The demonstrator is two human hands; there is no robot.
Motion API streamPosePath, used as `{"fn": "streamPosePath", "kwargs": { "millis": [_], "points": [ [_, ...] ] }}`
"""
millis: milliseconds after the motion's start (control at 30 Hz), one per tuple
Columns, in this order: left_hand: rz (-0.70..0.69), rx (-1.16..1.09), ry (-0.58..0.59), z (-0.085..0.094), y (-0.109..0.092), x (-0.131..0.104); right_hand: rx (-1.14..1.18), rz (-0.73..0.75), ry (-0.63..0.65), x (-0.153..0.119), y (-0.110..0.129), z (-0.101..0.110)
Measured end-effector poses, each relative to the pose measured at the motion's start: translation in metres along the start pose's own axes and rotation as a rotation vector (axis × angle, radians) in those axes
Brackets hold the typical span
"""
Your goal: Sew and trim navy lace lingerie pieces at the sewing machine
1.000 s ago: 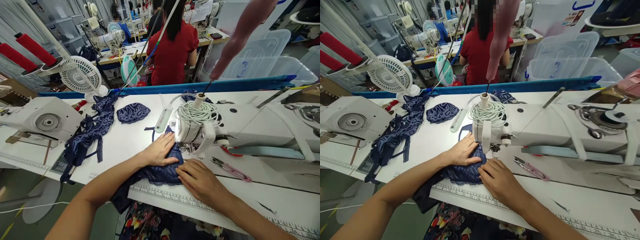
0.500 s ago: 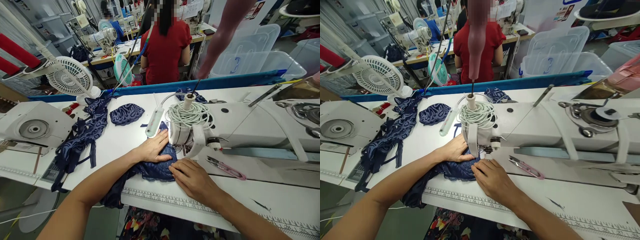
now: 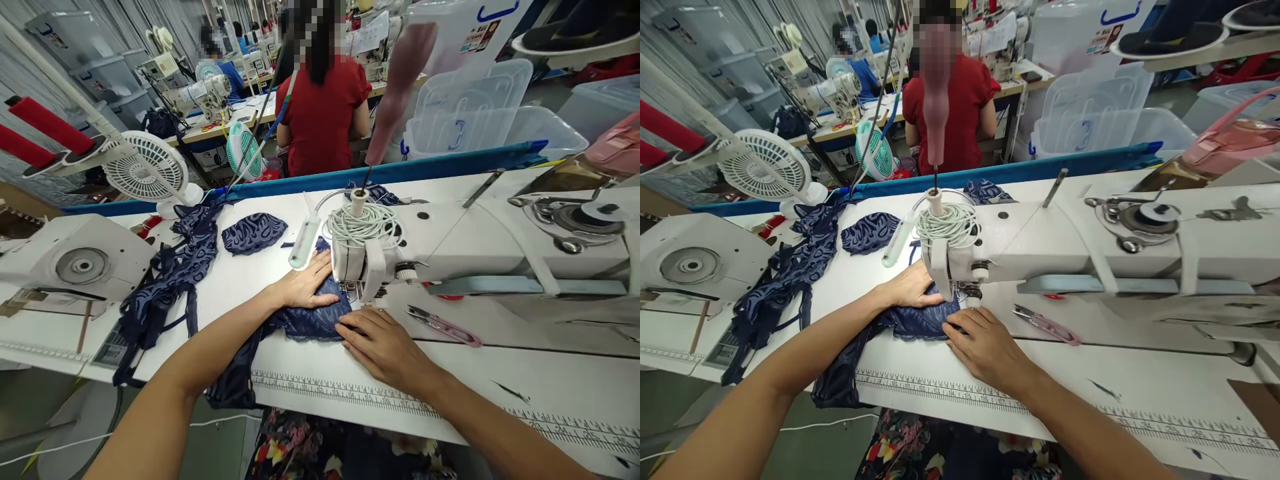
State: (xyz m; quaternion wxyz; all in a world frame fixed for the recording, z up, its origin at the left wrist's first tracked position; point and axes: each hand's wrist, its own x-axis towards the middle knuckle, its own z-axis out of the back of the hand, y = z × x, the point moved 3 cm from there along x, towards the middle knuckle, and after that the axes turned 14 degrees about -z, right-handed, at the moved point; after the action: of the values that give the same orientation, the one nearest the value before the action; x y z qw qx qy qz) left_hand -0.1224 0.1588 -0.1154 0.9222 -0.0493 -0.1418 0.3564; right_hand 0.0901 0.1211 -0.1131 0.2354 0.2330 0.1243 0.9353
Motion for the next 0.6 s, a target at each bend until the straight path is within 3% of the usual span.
{"fn": "streamPosePath", "kwargs": {
  "millis": [233,300,400,467,533,567,600],
  "points": [
    [0.173,-0.013,-0.008,-0.003,-0.031,-0.043,0.001,-0.085,-0.236,0.001,-0.001,0.007],
    [0.186,-0.062,-0.070,-0.005,-0.045,-0.055,-0.059,-0.189,-0.133,0.014,0.004,-0.002],
    [0.244,-0.166,-0.254,0.002,-0.060,-0.073,-0.203,-0.285,0.145,0.040,0.024,-0.022],
    [0.439,-0.204,-0.430,0.016,-0.070,-0.093,-0.263,-0.260,0.224,0.052,0.043,-0.026],
    [0.718,-0.299,-0.552,0.033,-0.087,-0.120,-0.303,-0.237,0.226,0.059,0.061,-0.018],
    [0.837,-0.417,-0.551,0.039,-0.099,-0.134,-0.332,-0.234,0.212,0.063,0.070,-0.010],
    [0.886,-0.627,-0.467,0.042,-0.114,-0.143,-0.362,-0.227,0.180,0.067,0.080,0.000]
  ]
}}
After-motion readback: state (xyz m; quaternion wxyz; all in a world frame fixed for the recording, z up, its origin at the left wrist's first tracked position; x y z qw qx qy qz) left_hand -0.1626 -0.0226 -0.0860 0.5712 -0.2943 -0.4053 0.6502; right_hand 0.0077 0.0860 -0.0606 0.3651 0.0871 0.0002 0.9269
